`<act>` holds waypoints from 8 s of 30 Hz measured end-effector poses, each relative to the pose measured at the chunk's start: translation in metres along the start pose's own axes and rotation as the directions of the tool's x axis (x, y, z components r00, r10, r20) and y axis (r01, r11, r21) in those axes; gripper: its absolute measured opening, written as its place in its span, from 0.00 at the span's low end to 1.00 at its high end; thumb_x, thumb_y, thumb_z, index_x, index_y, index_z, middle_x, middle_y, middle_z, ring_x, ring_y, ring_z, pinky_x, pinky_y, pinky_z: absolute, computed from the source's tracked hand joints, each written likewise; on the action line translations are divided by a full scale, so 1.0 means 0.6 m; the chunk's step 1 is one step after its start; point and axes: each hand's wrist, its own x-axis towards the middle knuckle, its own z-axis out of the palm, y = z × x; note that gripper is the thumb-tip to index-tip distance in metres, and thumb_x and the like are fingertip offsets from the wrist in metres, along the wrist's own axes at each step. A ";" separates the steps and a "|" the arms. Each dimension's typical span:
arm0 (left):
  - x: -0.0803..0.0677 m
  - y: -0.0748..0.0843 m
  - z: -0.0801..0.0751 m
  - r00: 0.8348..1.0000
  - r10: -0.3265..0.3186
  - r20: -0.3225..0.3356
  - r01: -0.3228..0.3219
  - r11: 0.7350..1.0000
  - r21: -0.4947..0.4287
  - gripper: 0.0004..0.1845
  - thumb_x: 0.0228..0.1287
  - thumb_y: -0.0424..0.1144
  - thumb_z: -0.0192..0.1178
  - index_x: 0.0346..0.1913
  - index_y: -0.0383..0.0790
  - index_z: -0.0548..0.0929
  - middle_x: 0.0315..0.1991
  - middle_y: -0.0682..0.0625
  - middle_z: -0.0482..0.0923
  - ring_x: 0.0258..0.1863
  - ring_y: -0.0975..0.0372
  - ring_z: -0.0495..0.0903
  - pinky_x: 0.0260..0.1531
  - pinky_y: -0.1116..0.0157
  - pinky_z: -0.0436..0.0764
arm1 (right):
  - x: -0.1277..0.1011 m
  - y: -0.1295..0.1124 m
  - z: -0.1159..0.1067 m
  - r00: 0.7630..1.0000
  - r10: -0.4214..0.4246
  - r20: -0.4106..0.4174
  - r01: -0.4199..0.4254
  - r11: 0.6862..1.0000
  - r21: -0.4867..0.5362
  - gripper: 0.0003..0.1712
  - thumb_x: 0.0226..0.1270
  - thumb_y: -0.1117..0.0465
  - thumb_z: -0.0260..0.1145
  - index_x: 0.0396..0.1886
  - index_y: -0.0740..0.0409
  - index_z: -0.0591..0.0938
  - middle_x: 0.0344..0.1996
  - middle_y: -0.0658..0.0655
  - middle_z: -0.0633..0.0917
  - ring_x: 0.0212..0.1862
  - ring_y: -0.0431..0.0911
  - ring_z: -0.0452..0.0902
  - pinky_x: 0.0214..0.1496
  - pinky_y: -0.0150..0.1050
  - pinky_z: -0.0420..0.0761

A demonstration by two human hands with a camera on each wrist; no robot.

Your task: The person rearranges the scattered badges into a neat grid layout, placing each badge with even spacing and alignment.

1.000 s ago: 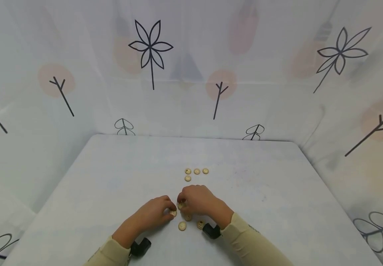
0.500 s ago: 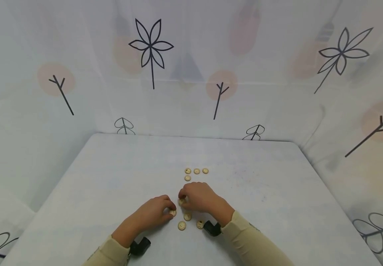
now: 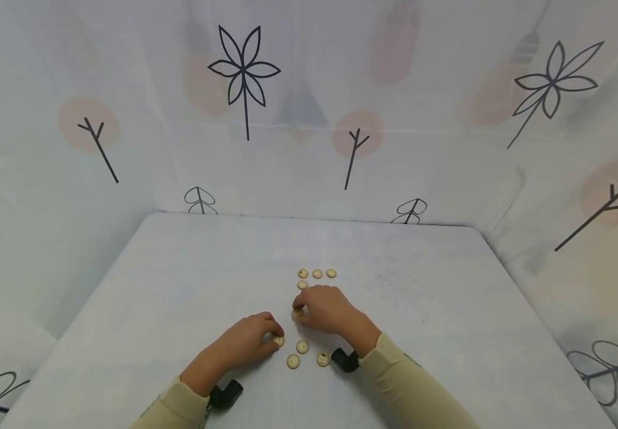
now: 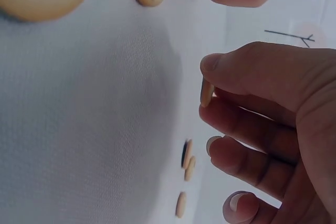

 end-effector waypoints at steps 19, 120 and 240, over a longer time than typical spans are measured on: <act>-0.001 -0.006 0.002 1.000 0.011 -0.009 -0.011 1.000 0.004 0.09 0.62 0.41 0.65 0.43 0.45 0.87 0.41 0.56 0.80 0.41 0.64 0.79 0.45 0.62 0.79 | 0.011 0.027 0.010 0.996 0.077 -0.042 -0.076 0.997 0.016 0.12 0.63 0.51 0.68 0.45 0.46 0.86 0.44 0.43 0.87 0.46 0.41 0.82 0.44 0.41 0.80; -0.005 0.010 -0.009 1.000 -0.024 0.014 0.023 1.000 0.012 0.08 0.62 0.40 0.64 0.43 0.46 0.86 0.39 0.57 0.79 0.38 0.66 0.78 0.43 0.63 0.79 | 0.034 0.076 0.003 0.950 0.291 -0.112 -0.290 0.957 0.028 0.13 0.62 0.51 0.69 0.45 0.48 0.87 0.40 0.48 0.85 0.41 0.45 0.81 0.42 0.45 0.81; -0.005 0.002 0.000 1.000 -0.005 0.007 0.005 1.000 0.001 0.08 0.63 0.41 0.64 0.44 0.47 0.86 0.41 0.58 0.79 0.41 0.65 0.79 0.45 0.62 0.79 | -0.073 -0.004 0.031 0.980 -0.192 0.053 0.190 0.981 0.044 0.08 0.58 0.53 0.70 0.39 0.38 0.86 0.35 0.36 0.81 0.33 0.30 0.74 0.36 0.30 0.77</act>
